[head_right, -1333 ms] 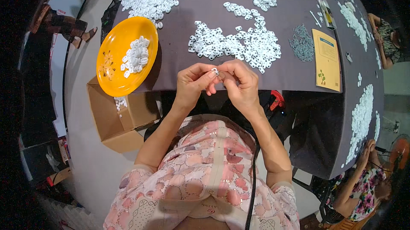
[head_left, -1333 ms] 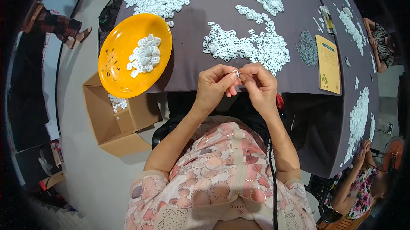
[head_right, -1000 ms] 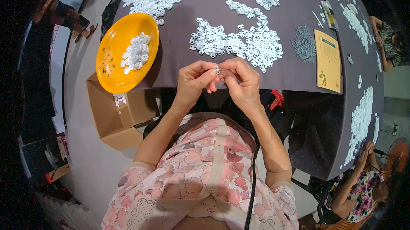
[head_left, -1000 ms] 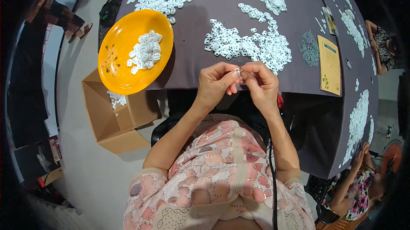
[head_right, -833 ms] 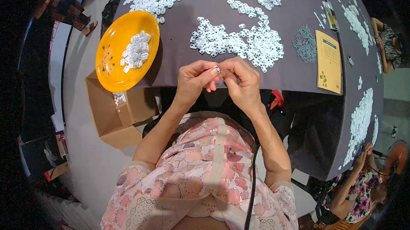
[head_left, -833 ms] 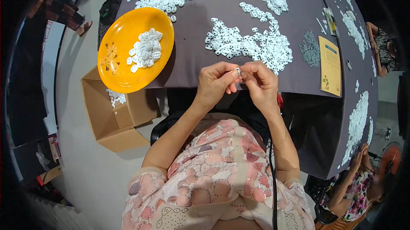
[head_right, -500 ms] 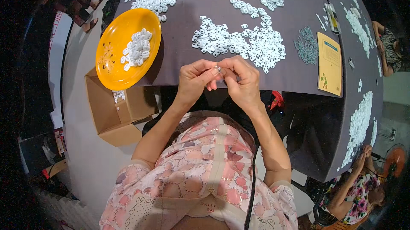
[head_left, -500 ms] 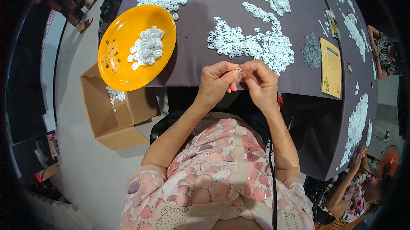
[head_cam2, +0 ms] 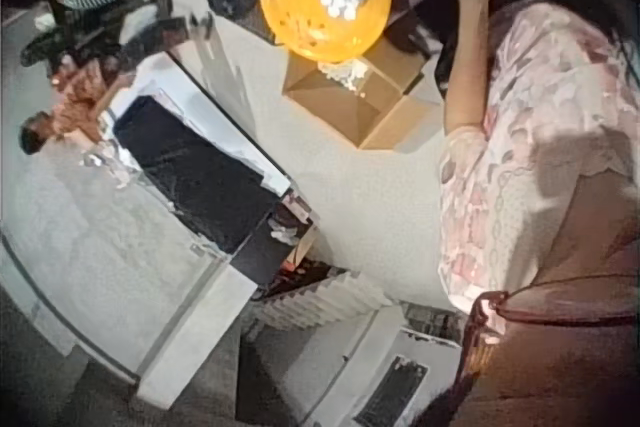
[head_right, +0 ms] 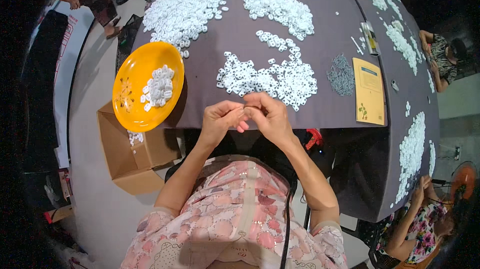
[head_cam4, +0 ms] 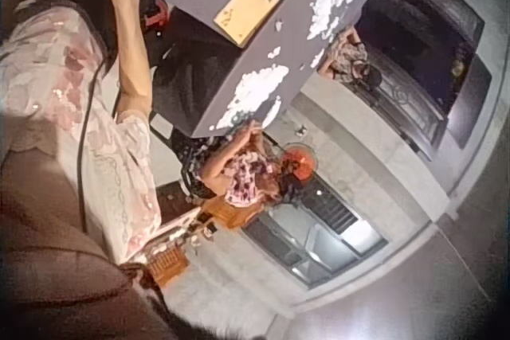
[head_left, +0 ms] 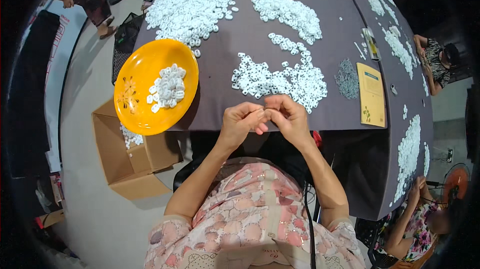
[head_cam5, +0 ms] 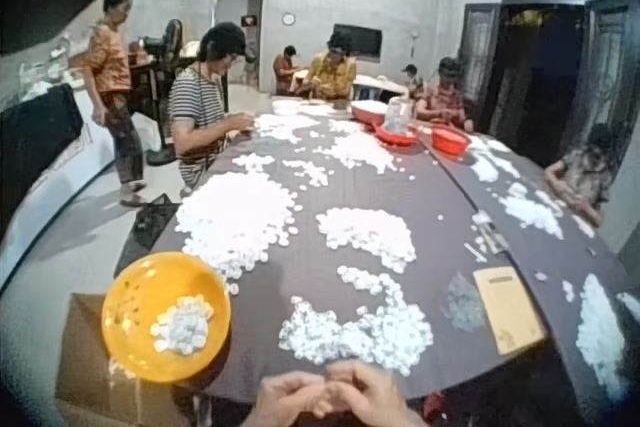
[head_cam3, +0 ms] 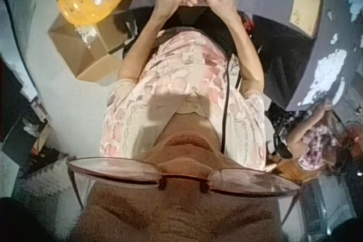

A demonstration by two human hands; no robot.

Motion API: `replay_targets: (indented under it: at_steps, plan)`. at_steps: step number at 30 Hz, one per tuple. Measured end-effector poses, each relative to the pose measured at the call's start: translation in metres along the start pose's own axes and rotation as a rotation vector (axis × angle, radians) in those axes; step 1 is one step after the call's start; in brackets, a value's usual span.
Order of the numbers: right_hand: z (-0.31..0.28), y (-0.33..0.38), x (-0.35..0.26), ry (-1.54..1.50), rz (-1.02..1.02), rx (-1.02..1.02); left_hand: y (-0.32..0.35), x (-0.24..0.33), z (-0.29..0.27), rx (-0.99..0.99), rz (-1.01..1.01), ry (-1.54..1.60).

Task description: The person assembles plastic components by hand, picking up pieces from the table, fitting them together, and placing the assembled pieces onto a yellow plate.

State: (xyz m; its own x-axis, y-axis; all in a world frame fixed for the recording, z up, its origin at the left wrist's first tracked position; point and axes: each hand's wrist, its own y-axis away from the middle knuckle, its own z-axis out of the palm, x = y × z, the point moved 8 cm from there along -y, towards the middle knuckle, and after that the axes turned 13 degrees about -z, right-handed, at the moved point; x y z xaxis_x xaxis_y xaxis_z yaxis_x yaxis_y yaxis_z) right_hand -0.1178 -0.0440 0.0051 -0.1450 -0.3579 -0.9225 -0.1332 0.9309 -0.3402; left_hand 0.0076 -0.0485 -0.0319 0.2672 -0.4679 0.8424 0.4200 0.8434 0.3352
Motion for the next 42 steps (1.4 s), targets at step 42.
replay_targets:
  at_steps: [42]
  plan:
    - [-0.084,-0.135,0.049,1.024,-0.159,-0.02,-0.013,0.001,-0.007,-0.07,0.006,0.127]
